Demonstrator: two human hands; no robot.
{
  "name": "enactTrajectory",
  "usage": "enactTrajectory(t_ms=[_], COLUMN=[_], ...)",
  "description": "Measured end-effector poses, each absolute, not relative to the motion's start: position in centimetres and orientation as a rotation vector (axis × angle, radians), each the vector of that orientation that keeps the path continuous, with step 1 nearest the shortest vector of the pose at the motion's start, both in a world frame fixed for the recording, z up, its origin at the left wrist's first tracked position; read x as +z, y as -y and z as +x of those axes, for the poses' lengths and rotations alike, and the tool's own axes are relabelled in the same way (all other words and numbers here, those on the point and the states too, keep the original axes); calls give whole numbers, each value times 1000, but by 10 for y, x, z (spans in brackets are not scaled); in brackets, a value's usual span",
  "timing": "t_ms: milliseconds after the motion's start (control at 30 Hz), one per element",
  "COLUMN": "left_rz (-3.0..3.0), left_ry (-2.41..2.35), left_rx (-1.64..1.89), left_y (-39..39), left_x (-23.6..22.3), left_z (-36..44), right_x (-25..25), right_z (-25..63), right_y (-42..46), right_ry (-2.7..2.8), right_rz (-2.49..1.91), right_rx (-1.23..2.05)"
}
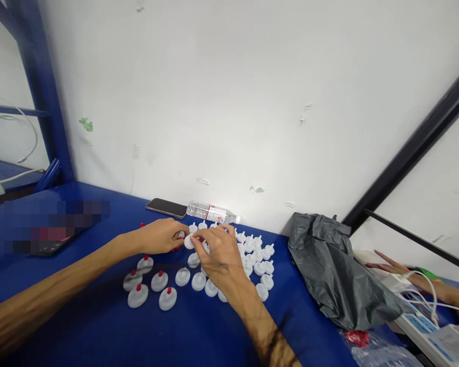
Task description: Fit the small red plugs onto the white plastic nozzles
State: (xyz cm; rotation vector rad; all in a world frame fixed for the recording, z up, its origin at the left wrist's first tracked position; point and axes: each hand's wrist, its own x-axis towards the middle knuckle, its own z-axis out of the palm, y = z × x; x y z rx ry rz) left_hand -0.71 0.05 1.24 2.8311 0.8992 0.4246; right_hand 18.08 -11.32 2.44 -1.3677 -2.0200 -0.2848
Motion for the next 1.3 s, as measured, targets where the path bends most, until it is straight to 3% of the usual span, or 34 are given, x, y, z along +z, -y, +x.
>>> enactTrajectory(t_ms=[300, 600, 767, 1000, 1300], left_rz=[2874, 2959, 2990, 2983, 2960], left_ry=[-1002, -852, -836, -836, -698], left_rx=[768, 830, 825, 807, 919], left_y=[4, 15, 17, 21, 33], left_x=[26, 17, 15, 14, 11], left_z=[-36, -41, -41, -38, -34], right_x=[10, 9, 23, 3, 5], right_z=[166, 170, 175, 163, 177], right_y=[80, 92, 127, 144, 130], right_ry=[2173, 2158, 2263, 2456, 2091], right_rz=[-1402, -1397, -1148, -1061, -1188], right_rx=[-368, -324, -256, -263, -68])
